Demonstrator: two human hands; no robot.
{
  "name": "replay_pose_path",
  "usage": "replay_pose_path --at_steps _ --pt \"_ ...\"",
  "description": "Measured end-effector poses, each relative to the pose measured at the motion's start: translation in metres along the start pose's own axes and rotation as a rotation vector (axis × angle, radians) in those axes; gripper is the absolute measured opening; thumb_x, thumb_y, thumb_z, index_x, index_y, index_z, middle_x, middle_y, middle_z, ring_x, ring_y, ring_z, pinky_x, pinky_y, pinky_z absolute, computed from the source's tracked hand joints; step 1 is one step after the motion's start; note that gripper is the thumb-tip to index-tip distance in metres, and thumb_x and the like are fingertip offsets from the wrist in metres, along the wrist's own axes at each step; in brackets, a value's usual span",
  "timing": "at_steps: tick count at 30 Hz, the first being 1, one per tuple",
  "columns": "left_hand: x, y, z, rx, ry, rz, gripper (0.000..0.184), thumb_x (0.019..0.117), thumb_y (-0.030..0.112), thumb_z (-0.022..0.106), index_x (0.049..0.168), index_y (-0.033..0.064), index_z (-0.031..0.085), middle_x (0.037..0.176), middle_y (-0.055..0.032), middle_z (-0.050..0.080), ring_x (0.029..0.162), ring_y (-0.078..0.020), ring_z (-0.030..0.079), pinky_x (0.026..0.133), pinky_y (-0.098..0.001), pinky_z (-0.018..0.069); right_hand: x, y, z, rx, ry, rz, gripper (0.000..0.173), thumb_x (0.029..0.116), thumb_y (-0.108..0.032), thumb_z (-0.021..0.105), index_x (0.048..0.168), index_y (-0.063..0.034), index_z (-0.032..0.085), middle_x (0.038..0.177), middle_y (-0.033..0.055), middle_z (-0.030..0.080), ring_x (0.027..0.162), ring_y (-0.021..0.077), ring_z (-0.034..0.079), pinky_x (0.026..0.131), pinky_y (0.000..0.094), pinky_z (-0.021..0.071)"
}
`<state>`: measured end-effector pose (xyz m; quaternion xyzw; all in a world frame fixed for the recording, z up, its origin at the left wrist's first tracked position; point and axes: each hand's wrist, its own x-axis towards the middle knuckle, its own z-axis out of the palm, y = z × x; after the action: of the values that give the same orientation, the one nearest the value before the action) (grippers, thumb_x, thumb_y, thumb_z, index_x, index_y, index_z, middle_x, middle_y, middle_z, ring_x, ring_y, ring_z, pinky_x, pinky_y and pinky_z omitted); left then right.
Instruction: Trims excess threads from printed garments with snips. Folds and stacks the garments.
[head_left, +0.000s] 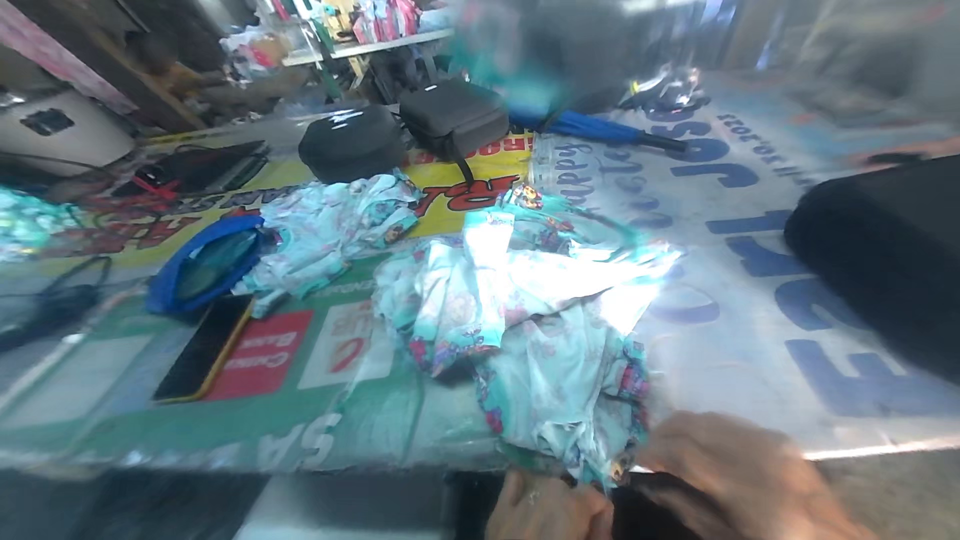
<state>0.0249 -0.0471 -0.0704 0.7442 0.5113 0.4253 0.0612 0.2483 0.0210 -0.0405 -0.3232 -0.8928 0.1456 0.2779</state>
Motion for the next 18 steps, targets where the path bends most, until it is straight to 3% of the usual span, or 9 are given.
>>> replay_pose_path --at_steps 6,18 --pt "-0.002 0.002 0.005 0.074 0.085 0.084 0.012 0.0957 0.019 0.065 0.087 0.0111 0.069 0.067 -0.0035 0.063 0.065 -0.0162 0.057 0.079 -0.0290 0.0445 0.004 -0.011 0.007 -0.143 0.015 -0.052 0.016 0.1046 -0.025 0.058 0.108 -0.0166 0.071 0.100 0.0034 0.075 0.084 0.0190 0.069 0.065 0.0348 0.0499" --pt "0.001 0.004 0.010 0.171 0.079 0.163 0.010 0.0953 0.019 0.066 0.089 0.0123 0.071 0.065 -0.0016 0.061 0.063 -0.0164 0.055 0.079 -0.0302 0.0432 0.002 -0.014 0.016 -0.165 0.093 -0.068 0.013 0.1036 -0.020 0.059 0.108 -0.0174 0.072 0.100 0.0018 0.075 0.077 0.0182 0.066 0.063 0.0337 0.0475"
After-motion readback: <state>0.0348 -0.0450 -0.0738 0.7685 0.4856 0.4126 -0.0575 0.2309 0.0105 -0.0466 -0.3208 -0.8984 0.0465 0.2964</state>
